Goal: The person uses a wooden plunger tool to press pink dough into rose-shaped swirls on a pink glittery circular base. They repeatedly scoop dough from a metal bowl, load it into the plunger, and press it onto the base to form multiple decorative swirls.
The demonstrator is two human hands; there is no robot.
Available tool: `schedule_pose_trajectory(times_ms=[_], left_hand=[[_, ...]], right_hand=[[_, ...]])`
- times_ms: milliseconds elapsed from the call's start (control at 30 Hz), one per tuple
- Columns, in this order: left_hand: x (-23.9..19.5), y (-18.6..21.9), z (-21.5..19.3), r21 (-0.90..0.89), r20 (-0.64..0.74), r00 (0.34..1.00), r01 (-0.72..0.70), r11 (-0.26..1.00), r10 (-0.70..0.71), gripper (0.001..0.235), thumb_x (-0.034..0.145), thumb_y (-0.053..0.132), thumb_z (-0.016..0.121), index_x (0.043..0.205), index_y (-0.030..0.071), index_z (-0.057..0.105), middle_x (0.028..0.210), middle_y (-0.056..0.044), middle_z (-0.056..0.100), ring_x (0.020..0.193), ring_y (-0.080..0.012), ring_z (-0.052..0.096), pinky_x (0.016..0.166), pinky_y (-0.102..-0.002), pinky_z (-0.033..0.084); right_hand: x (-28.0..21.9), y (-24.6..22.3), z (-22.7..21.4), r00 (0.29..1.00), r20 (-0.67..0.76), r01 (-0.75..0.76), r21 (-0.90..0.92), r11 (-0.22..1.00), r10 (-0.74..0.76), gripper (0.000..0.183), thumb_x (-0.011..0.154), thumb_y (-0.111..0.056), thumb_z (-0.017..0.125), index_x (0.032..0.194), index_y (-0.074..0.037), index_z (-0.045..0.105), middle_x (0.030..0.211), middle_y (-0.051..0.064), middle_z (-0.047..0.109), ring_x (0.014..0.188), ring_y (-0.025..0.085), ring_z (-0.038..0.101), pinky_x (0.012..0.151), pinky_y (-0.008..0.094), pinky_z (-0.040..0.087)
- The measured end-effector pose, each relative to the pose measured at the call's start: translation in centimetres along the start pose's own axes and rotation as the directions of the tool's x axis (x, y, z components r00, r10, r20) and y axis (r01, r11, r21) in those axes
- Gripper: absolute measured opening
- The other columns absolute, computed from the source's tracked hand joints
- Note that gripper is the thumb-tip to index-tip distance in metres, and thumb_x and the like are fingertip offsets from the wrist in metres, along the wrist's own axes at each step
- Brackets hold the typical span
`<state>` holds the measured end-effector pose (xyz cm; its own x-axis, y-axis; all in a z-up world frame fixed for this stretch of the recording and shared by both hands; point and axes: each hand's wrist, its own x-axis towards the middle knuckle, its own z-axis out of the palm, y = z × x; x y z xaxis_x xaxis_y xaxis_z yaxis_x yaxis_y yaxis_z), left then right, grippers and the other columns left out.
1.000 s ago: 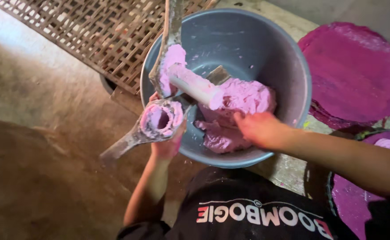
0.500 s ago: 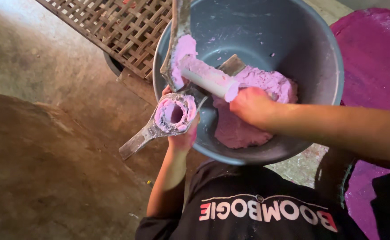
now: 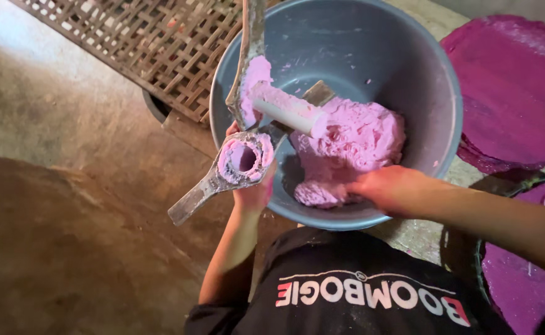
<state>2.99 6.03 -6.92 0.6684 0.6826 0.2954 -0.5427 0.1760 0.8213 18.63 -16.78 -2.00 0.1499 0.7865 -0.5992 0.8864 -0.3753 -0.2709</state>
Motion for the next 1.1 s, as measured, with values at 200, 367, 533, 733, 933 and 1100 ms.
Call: schedule_pose_trajectory(times_ms=[200, 367, 533, 733, 933, 1100], left_hand=[[3.2, 2.7, 2.6, -0.103, 0.161, 0.978, 0.15, 0.983, -0.132, 0.067, 0.093, 0.016, 0.072, 0.15, 0.002, 0.041, 0.115, -0.008, 0.063, 0.101, -0.0145, 0.063, 0.089, -0.028, 0.054], [3.3, 6.3, 5.6, 0.788, 0.595, 0.803, -0.574, 0.224, -0.038, 0.047, 0.074, 0.035, 0.076, 0.115, 0.014, 0.065, 0.143, -0.01, 0.062, 0.121, -0.0278, 0.065, 0.091, -0.04, 0.054], [3.8, 6.4, 8.6, 0.76, 0.609, 0.789, -0.552, 0.342, -0.081, 0.053, 0.078, 0.033, 0.076, 0.127, 0.015, 0.067, 0.138, -0.005, 0.065, 0.117, -0.0229, 0.066, 0.093, -0.038, 0.055], [1.9, 2.9, 7.0, 0.759, 0.549, 0.796, -0.346, 0.551, -0.256, 0.054, 0.082, 0.032, 0.071, 0.13, 0.008, 0.065, 0.124, -0.009, 0.071, 0.111, -0.0208, 0.067, 0.095, -0.036, 0.052], [4.9, 3.8, 4.2, 0.666, 0.477, 0.878, -0.332, 0.668, -0.039, 0.036, 0.093, 0.027, 0.07, 0.127, 0.014, 0.068, 0.13, -0.014, 0.067, 0.116, -0.0253, 0.066, 0.101, -0.036, 0.053], [4.4, 5.2, 6.7, 0.701, 0.654, 0.756, -0.609, 0.371, 0.006, 0.052, 0.08, 0.019, 0.075, 0.129, 0.013, 0.059, 0.14, -0.012, 0.064, 0.118, -0.0297, 0.066, 0.094, -0.038, 0.054]], right_hand=[[-9.6, 3.8, -6.3, 0.994, -0.006, -0.097, 0.402, 0.91, 0.109, 0.03, 0.101, -0.031, 0.063, 0.128, -0.02, 0.073, 0.092, 0.009, 0.076, 0.082, 0.025, 0.07, 0.074, 0.04, 0.056], [-11.2, 5.6, -10.0, 0.96, -0.278, 0.119, 0.325, 0.938, -0.026, 0.033, 0.1, -0.03, 0.063, 0.128, -0.017, 0.074, 0.09, 0.004, 0.077, 0.076, 0.021, 0.07, 0.065, 0.039, 0.056], [-11.4, 0.2, -13.8, 0.758, -0.622, -0.011, -0.313, 0.95, -0.196, 0.028, 0.084, -0.033, 0.067, 0.108, -0.023, 0.077, 0.087, 0.001, 0.077, 0.077, 0.028, 0.073, 0.059, 0.045, 0.055], [-7.6, -7.0, -8.0, 0.678, -0.565, -0.199, -0.758, 0.622, -0.471, 0.038, 0.073, -0.023, 0.065, 0.108, -0.009, 0.068, 0.083, 0.001, 0.063, 0.063, 0.016, 0.064, 0.048, 0.03, 0.048], [-16.0, -7.0, -11.2, 0.749, -0.635, -0.251, -0.534, 0.808, -0.187, 0.043, 0.072, -0.017, 0.065, 0.114, -0.013, 0.068, 0.085, 0.0, 0.063, 0.07, 0.019, 0.066, 0.058, 0.036, 0.054], [-10.2, -9.4, -12.2, 0.819, -0.532, -0.243, -0.662, 0.709, -0.217, 0.018, 0.082, -0.015, 0.063, 0.099, -0.011, 0.065, 0.084, 0.004, 0.062, 0.068, 0.02, 0.066, 0.051, 0.033, 0.054]])
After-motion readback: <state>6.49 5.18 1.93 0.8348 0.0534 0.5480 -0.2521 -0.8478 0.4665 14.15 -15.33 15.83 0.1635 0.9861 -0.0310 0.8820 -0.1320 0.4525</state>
